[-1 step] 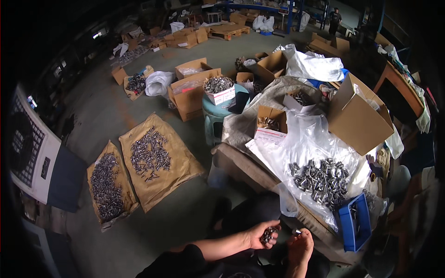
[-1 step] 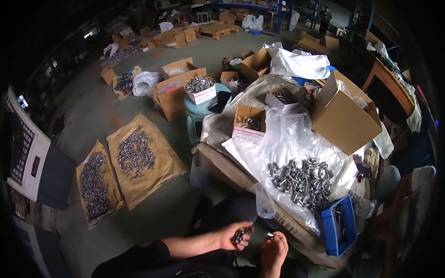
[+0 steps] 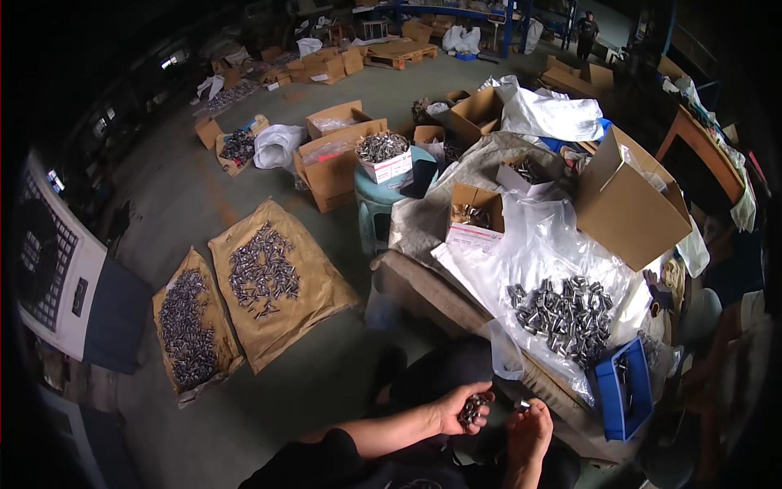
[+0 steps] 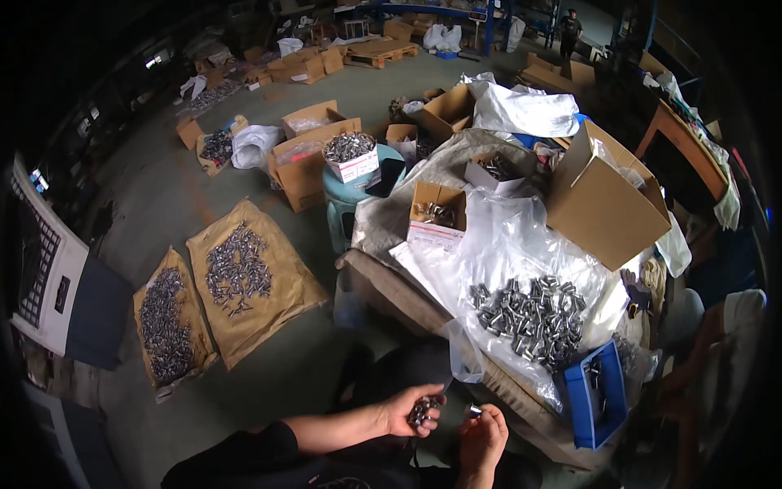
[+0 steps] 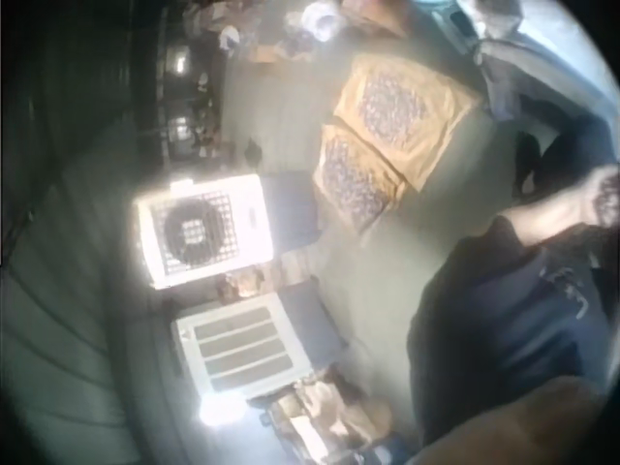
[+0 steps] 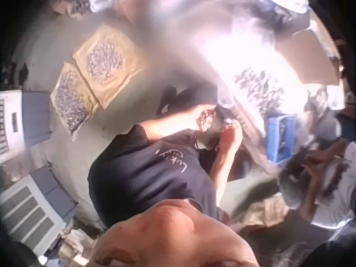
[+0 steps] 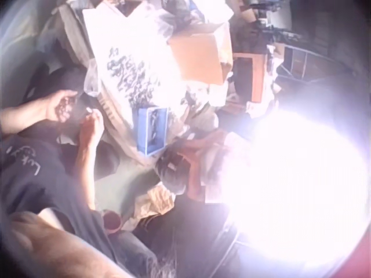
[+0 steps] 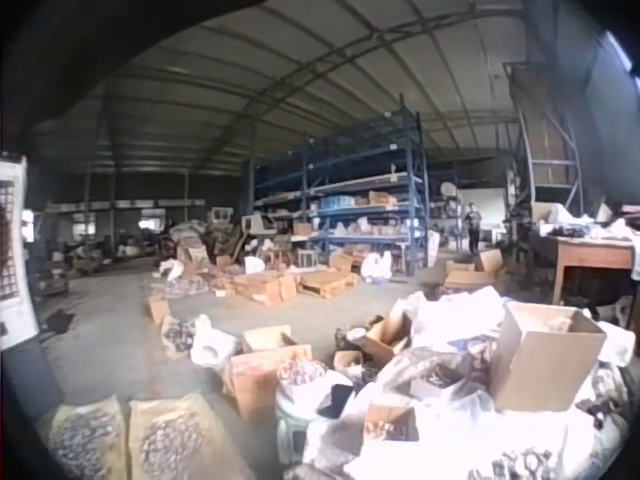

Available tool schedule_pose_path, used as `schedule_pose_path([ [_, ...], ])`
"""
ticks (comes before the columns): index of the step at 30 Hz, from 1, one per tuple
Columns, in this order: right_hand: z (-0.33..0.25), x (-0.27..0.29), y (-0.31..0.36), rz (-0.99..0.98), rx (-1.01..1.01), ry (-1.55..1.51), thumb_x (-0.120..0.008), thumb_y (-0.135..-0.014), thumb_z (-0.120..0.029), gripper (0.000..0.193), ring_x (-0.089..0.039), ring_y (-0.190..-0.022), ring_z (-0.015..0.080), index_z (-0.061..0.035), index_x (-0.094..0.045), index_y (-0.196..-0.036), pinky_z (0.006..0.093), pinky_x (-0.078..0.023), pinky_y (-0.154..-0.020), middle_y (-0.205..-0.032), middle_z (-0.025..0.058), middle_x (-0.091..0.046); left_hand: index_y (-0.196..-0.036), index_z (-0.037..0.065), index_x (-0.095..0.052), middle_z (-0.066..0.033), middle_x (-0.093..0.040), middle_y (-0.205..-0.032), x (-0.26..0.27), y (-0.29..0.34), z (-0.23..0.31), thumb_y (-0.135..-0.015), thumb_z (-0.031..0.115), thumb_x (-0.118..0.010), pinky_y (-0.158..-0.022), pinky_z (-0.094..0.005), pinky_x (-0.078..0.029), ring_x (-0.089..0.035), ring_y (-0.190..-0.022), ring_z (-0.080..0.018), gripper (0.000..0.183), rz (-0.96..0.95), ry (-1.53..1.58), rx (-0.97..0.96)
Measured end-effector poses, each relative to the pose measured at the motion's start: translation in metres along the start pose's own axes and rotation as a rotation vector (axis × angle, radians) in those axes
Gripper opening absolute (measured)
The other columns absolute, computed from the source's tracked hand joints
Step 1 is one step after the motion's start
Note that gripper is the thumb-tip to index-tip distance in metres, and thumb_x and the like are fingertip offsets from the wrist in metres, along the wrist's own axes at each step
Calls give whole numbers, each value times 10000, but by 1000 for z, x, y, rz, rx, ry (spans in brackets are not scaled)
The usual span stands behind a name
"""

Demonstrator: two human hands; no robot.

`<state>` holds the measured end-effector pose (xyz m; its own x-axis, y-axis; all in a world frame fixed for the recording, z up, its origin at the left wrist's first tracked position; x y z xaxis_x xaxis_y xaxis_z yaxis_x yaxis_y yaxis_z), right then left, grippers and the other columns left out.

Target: The person picks up metal bolts and fittings from a table and connects them together by hand. The person then pulls back a white fabric sack to uncover smaller metal hardware and fits additional metal pieces together.

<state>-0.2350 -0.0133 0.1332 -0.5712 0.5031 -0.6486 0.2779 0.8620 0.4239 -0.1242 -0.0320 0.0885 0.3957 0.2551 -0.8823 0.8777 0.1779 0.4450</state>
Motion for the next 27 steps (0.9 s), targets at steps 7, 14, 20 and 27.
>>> schedule_pose_path([
  [7, -32, -17, -9, -46, 338, 242, -554, -771, 5, 147, -498, -540, 116, 40, -540, -913, 203, -408, -487, -725, 88, -566, -1015, 84, -536, -77, -600, -895, -39, -24, 11, -847, 229, -438, -460, -276, -439, -577, -716, -220, 243, -8, -165, -28],
  [14, -43, 6, -5, 91, 349, 261, -532, -747, 34, 152, -498, -530, 126, 58, -563, -893, 206, -392, -488, -650, 83, -555, -996, 123, -503, -33, -453, -647, -14, -30, 1, -851, 255, -461, -338, -165, -243, -347, -461, -99, 201, -81, -119, 114],
  [20, -28, -4, -14, 28, 213, 296, -551, -751, -4, 104, -507, -539, 121, 35, -566, -846, 210, -398, -511, -643, 60, -552, -781, 107, -576, -53, -491, -659, -21, -19, 15, -810, 391, -528, -403, -219, -351, -447, -601, -183, 290, -3, -102, 44],
  [27, -48, 0, -10, -27, 301, 308, -605, -737, 3, 140, -506, -592, 83, 29, -588, -874, 194, -399, -556, -699, 28, -574, -875, 103, -578, -68, -540, -763, -30, -32, 9, -846, 276, -505, -400, -197, -355, -507, -672, -196, 190, -41, -175, 77],
])
Point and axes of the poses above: each hand's wrist, its own y-axis away from the middle knuckle, its own x-axis out of the back of the hand, z = x × y, the point moved 7 cm from there along -y, towards the middle knuckle
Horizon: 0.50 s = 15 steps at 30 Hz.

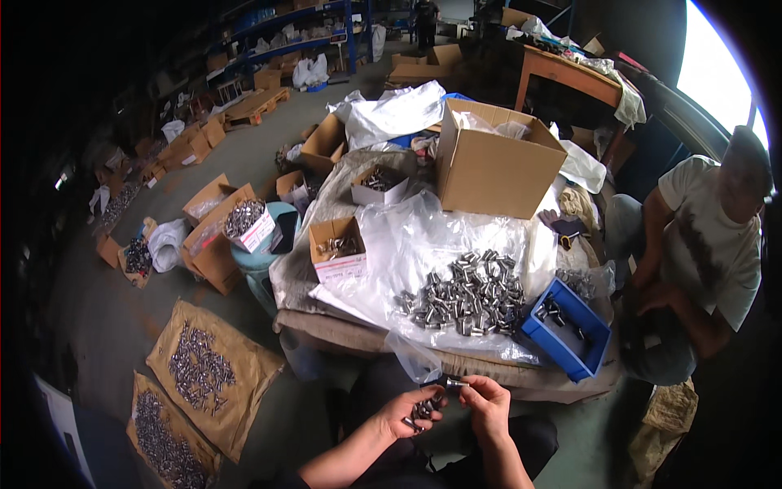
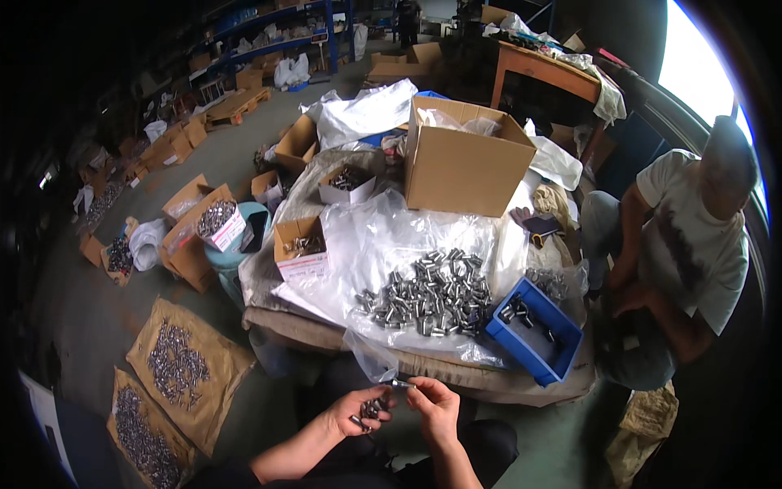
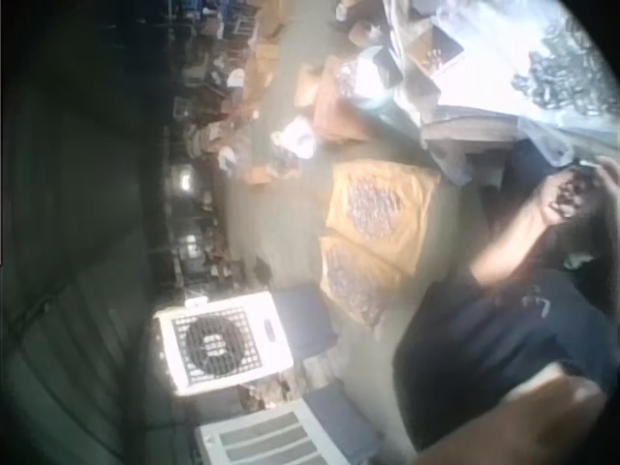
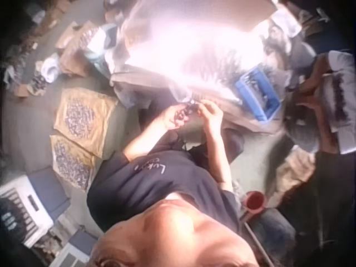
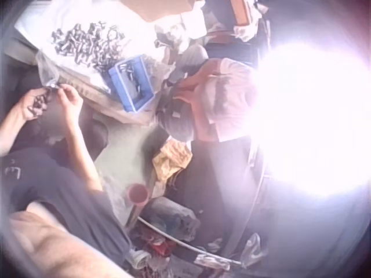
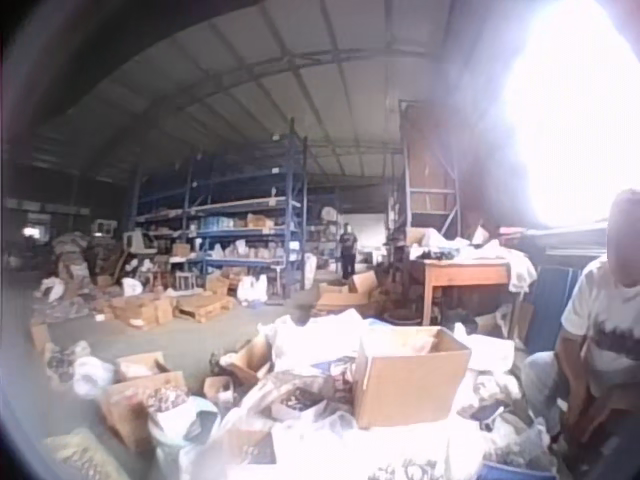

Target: The person picks up metal bolts and fittings from a table and connects them together by hand. The person then pulls back a white fabric sack to uncover smaller metal hardware and fits additional metal pieces together.

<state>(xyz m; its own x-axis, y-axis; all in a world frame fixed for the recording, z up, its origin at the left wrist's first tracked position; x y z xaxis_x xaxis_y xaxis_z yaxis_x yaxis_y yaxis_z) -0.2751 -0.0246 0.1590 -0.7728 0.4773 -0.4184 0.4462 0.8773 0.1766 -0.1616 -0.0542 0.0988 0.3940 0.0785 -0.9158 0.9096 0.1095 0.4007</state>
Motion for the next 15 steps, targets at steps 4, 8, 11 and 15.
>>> schedule_pose_path([
  [4, -1, 0, 0, -1, 0, 57, -606, -735, 14, 176, -516, -622, 71, 17, -593, -910, 186, -409, -588, -709, 18, -581, -960, 103, -542, -54, -550, -744, -10, 13, 4, -842, 231, -527, -357, -183, -325, -516, -561, -139, 175, 123, -288, -75],
  [8, -10, -11, -10, -60, 49, 247, -606, -732, 11, 164, -540, -687, 94, 13, -596, -896, 209, -431, -640, -762, 24, -584, -942, 81, -540, -49, -556, -692, -27, 21, 24, -826, 257, -556, -338, -182, -320, -507, -508, -107, 211, 217, -517, -300],
  [11, -46, -34, -17, -195, 437, 609, -612, -689, 23, 169, -570, -698, 169, -6, -609, -855, 247, -453, -627, -778, 76, -577, -887, 65, -553, -50, -560, -685, -49, 31, 42, -820, 207, -566, -329, -174, -314, -509, -501, -92, 157, 290, -636, -465],
  [15, -64, -43, -14, -238, 476, 555, -617, -693, 41, 200, -551, -737, 158, 17, -599, -891, 237, -432, -640, -811, 87, -573, -927, 19, -553, -69, -573, -710, -77, 38, 49, -805, 105, -576, -352, -162, -333, -522, -531, -96, 151, 210, -630, -616],
])
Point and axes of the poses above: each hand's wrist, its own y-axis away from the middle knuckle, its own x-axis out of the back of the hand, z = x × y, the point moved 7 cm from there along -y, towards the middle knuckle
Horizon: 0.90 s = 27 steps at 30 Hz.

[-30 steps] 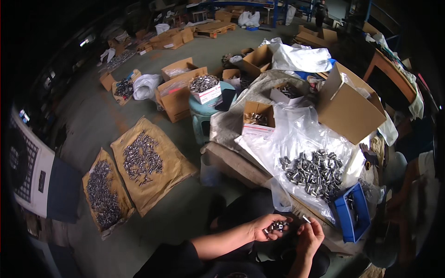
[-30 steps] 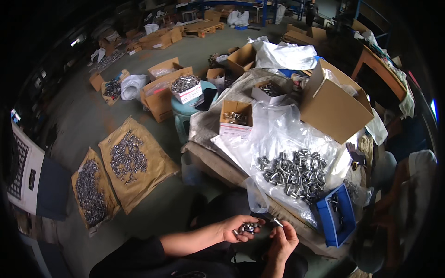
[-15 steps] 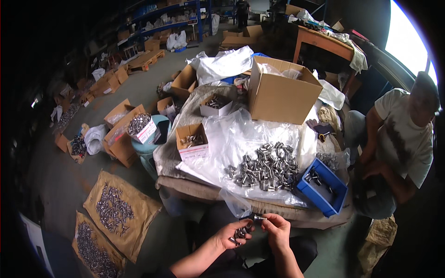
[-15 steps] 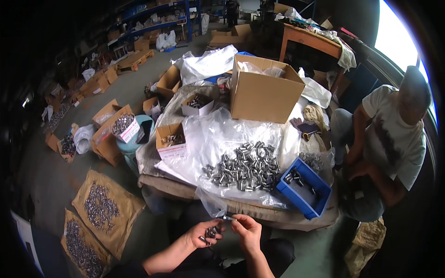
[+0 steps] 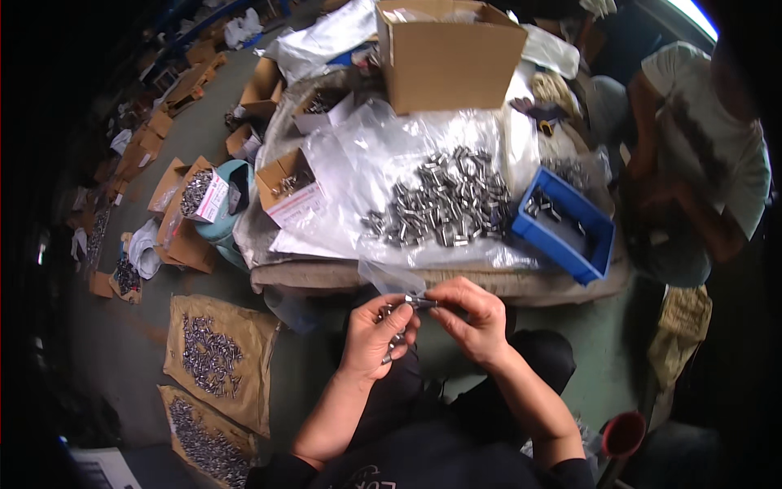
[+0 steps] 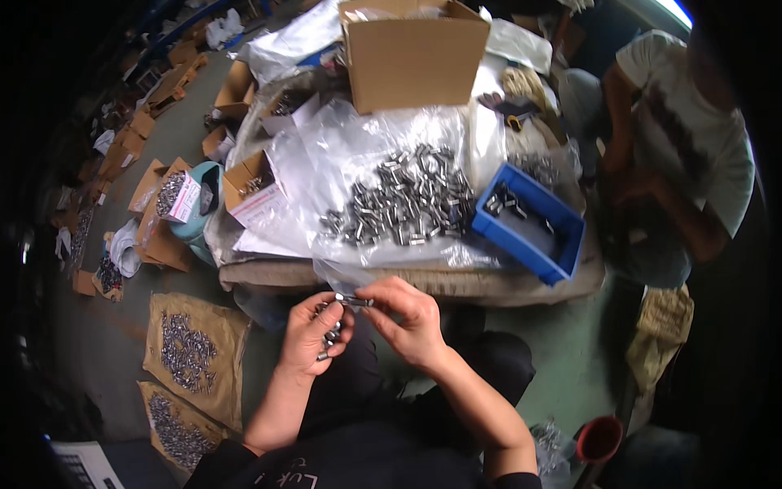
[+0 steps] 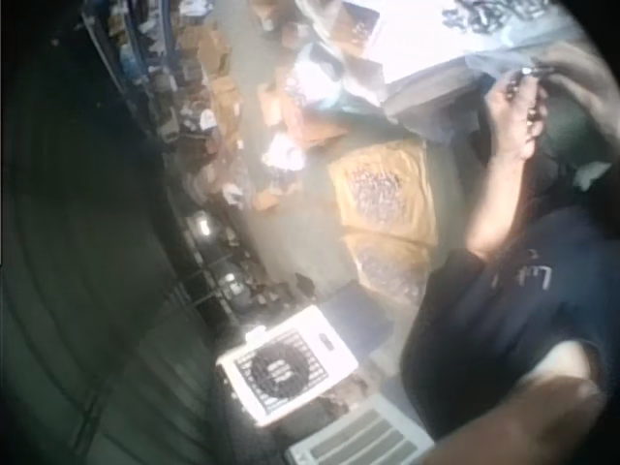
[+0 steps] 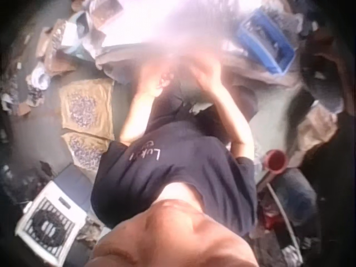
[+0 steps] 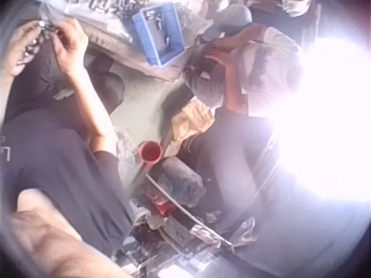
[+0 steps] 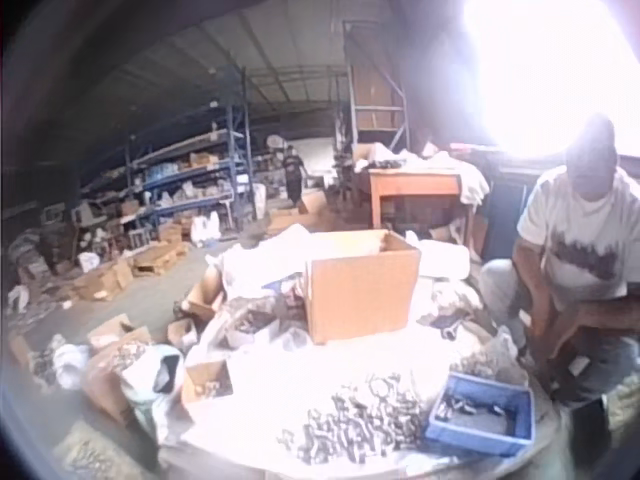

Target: The person picks up metal bolts and fittings from a table and connects them together by hand. The person then pulls back a white fabric sack to uncover smaller metal hardware and fits additional metal pieces together.

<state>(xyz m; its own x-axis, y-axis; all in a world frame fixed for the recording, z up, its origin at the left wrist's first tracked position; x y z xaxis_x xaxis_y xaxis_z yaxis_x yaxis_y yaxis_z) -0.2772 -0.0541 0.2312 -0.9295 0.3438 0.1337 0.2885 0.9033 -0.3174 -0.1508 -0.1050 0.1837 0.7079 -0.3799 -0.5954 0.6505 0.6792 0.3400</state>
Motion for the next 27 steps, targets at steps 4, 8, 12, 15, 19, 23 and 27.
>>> schedule_pose_path([
  [4, 21, 0, 8, 46, -97, -311, -604, -732, 39, 206, -540, -753, 130, 38, -589, -937, 215, -425, -662, -837, 70, -568, -980, -8, -548, -80, -582, -723, -6, 0, 1, -784, 65, -594, -368, -152, -344, -526, -540, -89, 214, -9, -62, -108],
  [8, 29, -3, 16, 44, -182, -475, -599, -742, 42, 217, -532, -759, 115, 46, -583, -958, 206, -425, -668, -858, 64, -564, -1011, -17, -552, -64, -580, -722, -8, 6, 3, -764, 37, -611, -380, -143, -335, -511, -537, -63, 260, 16, -177, -199],
  [12, 36, -7, 19, 73, -269, -723, -603, -731, 54, 224, -532, -757, 123, 50, -584, -954, 208, -425, -677, -861, 80, -564, -1033, -15, -552, -46, -575, -722, -7, 9, 6, -748, 38, -633, -386, -140, -328, -502, -540, -46, 301, 20, -309, -275],
  [15, 35, -3, 18, 94, -208, -643, -608, -725, 55, 227, -531, -767, 135, 50, -585, -950, 218, -426, -682, -860, 90, -564, -1026, -10, -555, -53, -578, -725, -9, 5, 4, -764, 66, -625, -386, -141, -329, -506, -543, -53, 282, 19, -223, -222],
  [19, 20, 3, 13, 90, 32, -292, -608, -745, 14, 210, -521, -760, 108, 22, -593, -955, 211, -421, -664, -813, 49, -553, -1015, -10, -558, -60, -582, -729, -7, 1, 1, -781, 98, -613, -384, -142, -330, -508, -546, -58, 264, 18, -155, -181],
  [23, 28, 2, 13, 100, -6, -332, -609, -748, 7, 206, -519, -772, 103, 20, -594, -953, 211, -421, -672, -816, 48, -554, -1004, -12, -558, -66, -585, -733, -7, -2, 2, -794, 69, -582, -384, -142, -333, -510, -550, -62, 226, 26, -183, -170],
  [27, 55, -3, 19, 99, -284, -664, -610, -732, 31, 205, -525, -772, 139, 50, -589, -935, 222, -411, -685, -851, 84, -562, -1015, -8, -556, -66, -584, -734, -7, -4, 0, -779, 6, -564, -386, -135, -329, -510, -554, -58, 237, 7, -277, -205],
])
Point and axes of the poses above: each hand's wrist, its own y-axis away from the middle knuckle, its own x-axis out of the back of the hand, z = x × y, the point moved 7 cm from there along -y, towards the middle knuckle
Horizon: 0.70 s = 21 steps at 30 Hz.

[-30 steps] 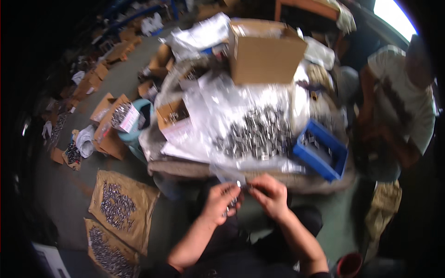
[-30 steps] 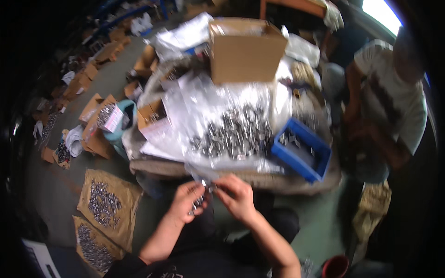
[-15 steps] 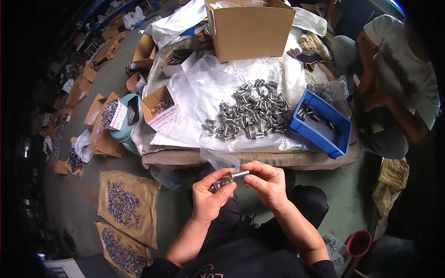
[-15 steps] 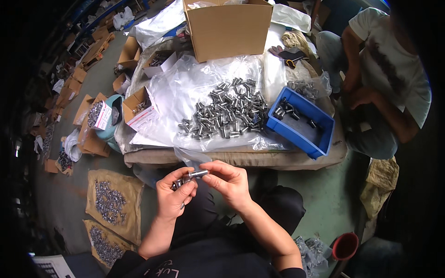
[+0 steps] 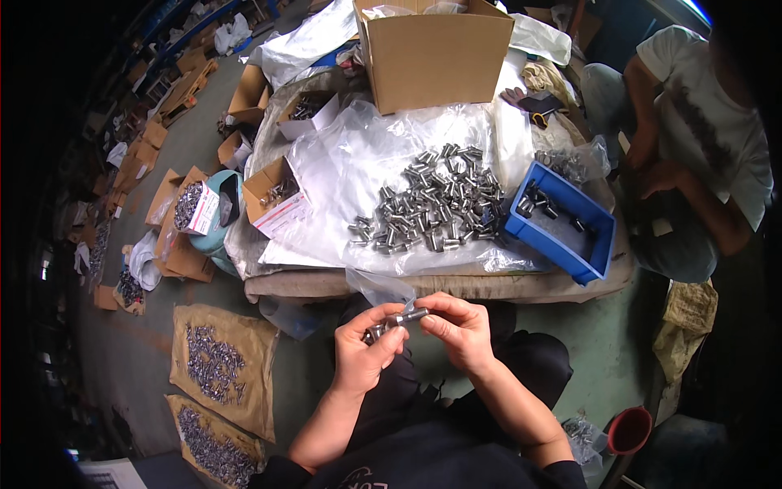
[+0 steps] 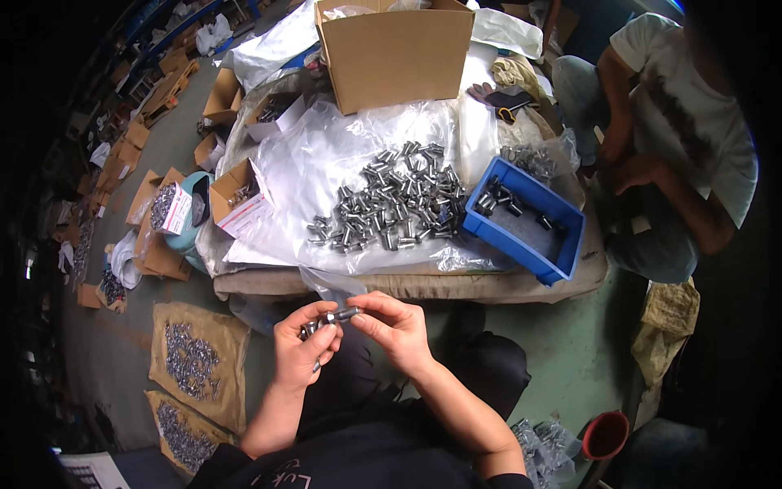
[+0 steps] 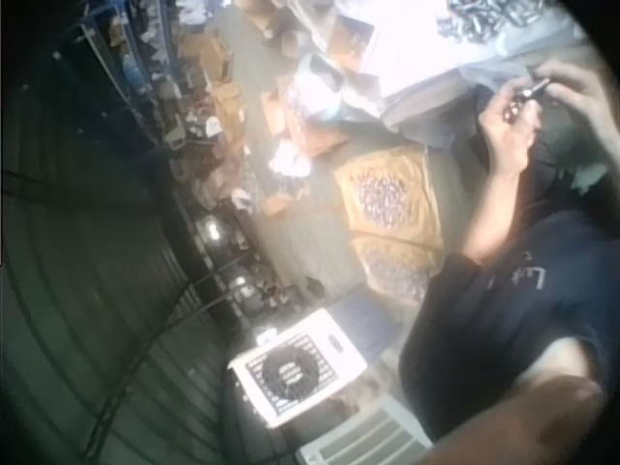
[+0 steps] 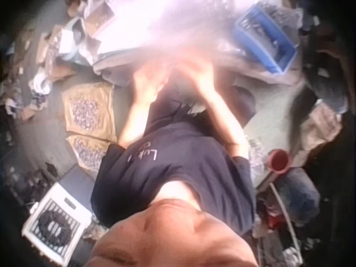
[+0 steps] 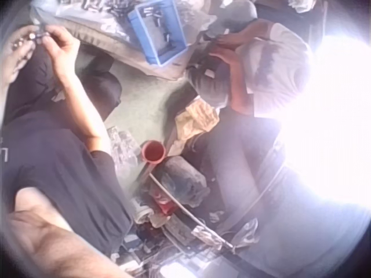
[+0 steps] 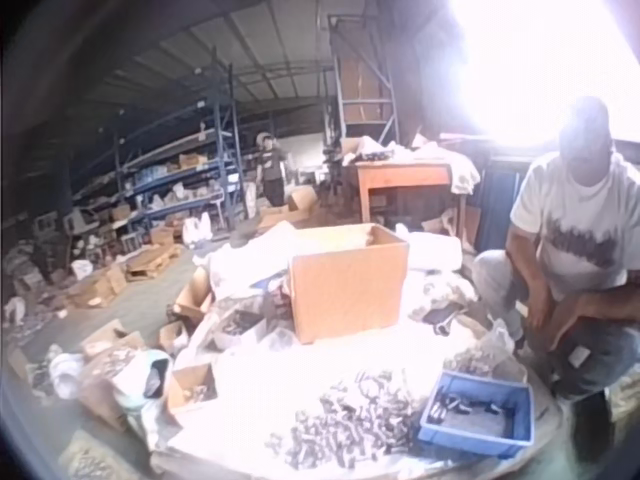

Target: The person picks up metal bolts and fittings from a table and connects them together by hand. The person then pulls back a white fabric sack to uncover smaller metal hardware and fits additional metal pieces together.

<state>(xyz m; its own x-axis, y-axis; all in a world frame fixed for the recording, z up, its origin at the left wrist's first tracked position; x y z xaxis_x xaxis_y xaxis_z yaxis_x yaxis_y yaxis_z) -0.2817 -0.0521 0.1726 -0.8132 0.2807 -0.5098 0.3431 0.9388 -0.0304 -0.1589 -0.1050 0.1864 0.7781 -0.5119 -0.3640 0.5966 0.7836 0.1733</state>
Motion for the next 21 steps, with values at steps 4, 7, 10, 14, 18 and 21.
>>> schedule_pose_path([
  [4, -1, 0, 2, 31, 56, 131, -594, -741, 29, 176, -523, -755, 134, 51, -591, -916, 224, -414, -681, -842, 77, -559, -1015, 3, -551, -63, -579, -715, 3, 0, -9, -809, 94, -557, -382, -142, -338, -518, -548, -71, 226, 51, 69, 64],
  [7, -34, -20, 9, -15, 465, 713, -634, -632, 11, 213, -536, -684, 216, 27, -594, -840, 283, -435, -609, -747, 107, -553, -975, 59, -560, -60, -591, -766, 9, 7, -52, -853, 371, -460, -371, -198, -373, -548, -554, -137, 349, 49, 648, 518],
  [10, -40, -42, 20, -175, 757, 1024, -666, -540, -49, 330, -523, -662, 227, -63, -605, -865, 307, -416, -572, -762, 61, -551, -955, 86, -568, -50, -599, -806, 8, 10, -72, -841, 420, -452, -442, -230, -423, -565, -609, -149, 371, 126, 700, 663],
  [14, -26, -60, 25, -361, 703, 1104, -690, -576, -180, 295, -514, -722, 224, -89, -615, -846, 332, -396, -647, -794, 28, -551, -887, 84, -563, -34, -586, -777, -5, 16, -79, -835, 388, -470, -604, -259, -473, -576, -733, -148, 322, 5, 791, 728],
  [18, -17, -48, 21, -263, 665, 1057, -678, -608, -138, 210, -522, -684, 234, -62, -617, -794, 328, -407, -623, -746, 60, -573, -846, 94, -555, -34, -575, -726, 12, 36, -119, -836, 301, -485, -434, -226, -423, -562, -610, -130, 218, 93, 833, 856],
  [21, -8, -24, 11, -14, 454, 942, -606, -683, -15, 120, -536, -680, 232, -3, -601, -803, 284, -428, -599, -744, 105, -571, -818, 82, -549, -40, -569, -702, 20, 45, -131, -837, 283, -491, -347, -212, -348, -515, -505, -130, 210, 91, 909, 874],
])
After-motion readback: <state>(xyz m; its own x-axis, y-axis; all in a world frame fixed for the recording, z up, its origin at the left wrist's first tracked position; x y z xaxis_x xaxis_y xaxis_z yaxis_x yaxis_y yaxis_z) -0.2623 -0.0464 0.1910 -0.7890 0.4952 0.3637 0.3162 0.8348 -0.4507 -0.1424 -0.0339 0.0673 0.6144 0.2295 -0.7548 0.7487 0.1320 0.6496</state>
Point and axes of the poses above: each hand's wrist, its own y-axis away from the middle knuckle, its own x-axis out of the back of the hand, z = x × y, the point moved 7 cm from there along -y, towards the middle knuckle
